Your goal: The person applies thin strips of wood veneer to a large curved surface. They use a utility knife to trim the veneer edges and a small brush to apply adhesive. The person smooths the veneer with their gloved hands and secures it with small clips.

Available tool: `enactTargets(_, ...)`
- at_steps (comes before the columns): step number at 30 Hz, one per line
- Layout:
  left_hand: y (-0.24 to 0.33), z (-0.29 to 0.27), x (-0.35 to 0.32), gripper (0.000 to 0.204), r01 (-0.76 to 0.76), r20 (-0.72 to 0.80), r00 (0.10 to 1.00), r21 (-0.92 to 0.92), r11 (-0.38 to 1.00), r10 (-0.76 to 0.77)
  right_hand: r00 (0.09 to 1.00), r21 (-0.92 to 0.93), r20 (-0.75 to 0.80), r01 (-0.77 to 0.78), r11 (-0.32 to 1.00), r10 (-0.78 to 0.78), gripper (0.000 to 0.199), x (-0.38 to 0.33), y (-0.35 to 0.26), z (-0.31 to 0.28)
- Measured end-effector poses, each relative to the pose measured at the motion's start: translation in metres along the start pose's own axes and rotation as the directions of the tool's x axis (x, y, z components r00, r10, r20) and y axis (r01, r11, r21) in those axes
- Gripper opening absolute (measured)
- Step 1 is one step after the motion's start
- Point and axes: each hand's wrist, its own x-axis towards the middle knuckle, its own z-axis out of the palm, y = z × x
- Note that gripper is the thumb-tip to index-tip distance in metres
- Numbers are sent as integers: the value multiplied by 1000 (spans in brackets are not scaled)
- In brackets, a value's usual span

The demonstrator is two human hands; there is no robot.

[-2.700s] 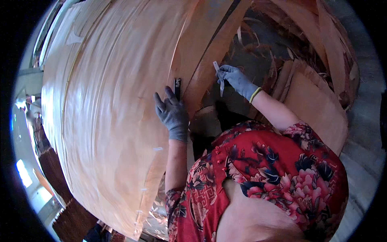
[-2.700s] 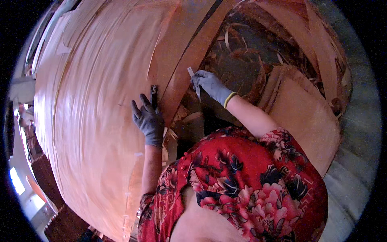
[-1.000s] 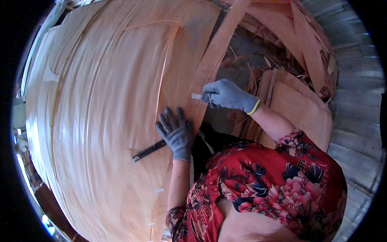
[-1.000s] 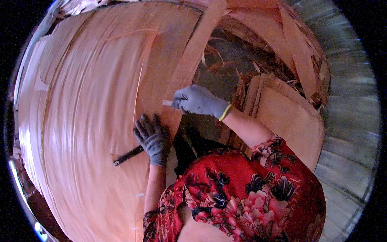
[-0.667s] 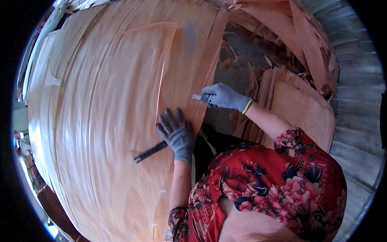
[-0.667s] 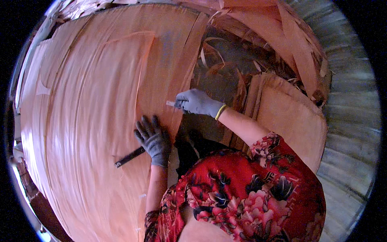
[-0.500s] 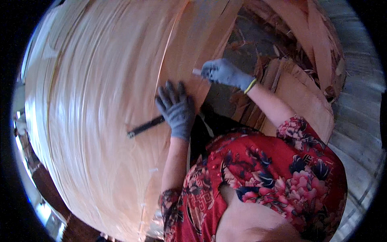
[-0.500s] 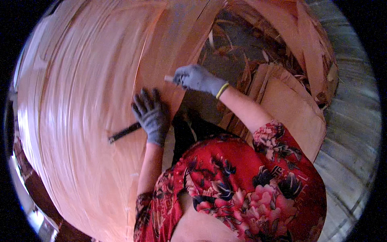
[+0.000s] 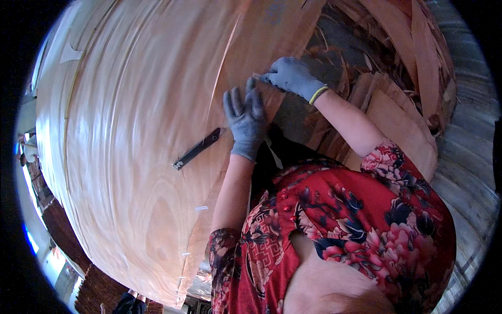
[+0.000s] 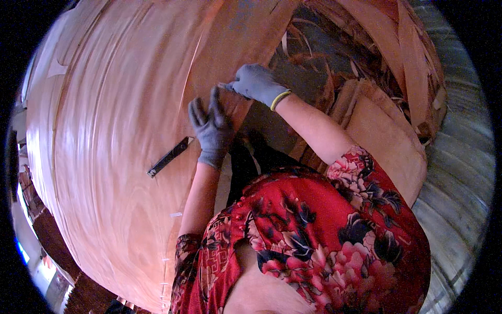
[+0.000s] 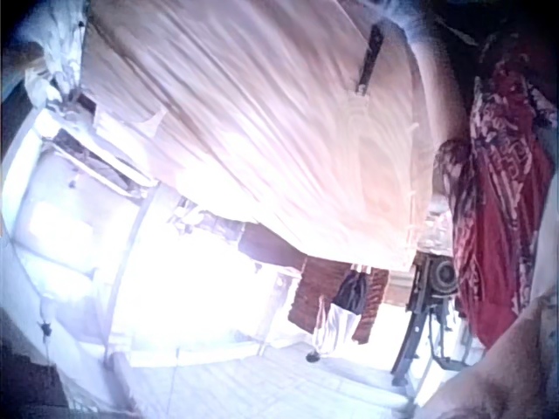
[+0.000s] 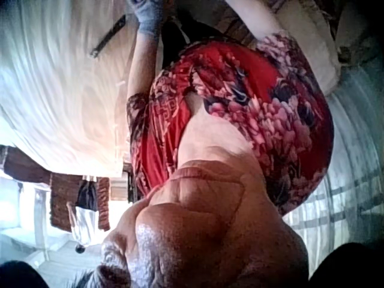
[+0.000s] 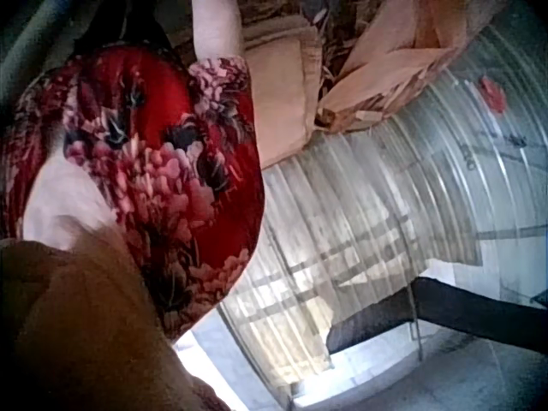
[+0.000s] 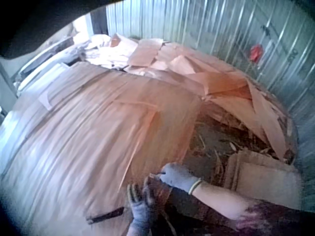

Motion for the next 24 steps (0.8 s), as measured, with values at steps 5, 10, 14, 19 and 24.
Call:
enactTargets(5,-28,6,-3,56,137,71,989,-122,983,-129,989,-111,28,147,983,-145,35,8,-17,29)
enactTargets(10,-40,15,-2,33,264,-24,955,-384,885,-295,962,673,223,-268,690,156,23,-18,-24,63)
enactTargets(14,-55,22,0,34,140,-142,975,-194,971,-169,991,328,60,91,940,-116,24,-28,19,121)
enactTargets(19,-96,1,1,26,90,-23,995,-217,972,-97,957,769,285,-193,610,-58,31,-33,20,113)
enactTargets(24,-83,-45,-48,34,-39,-69,997,-87,995,33,969,808,140,7,589,-203,30,-43,11,75)
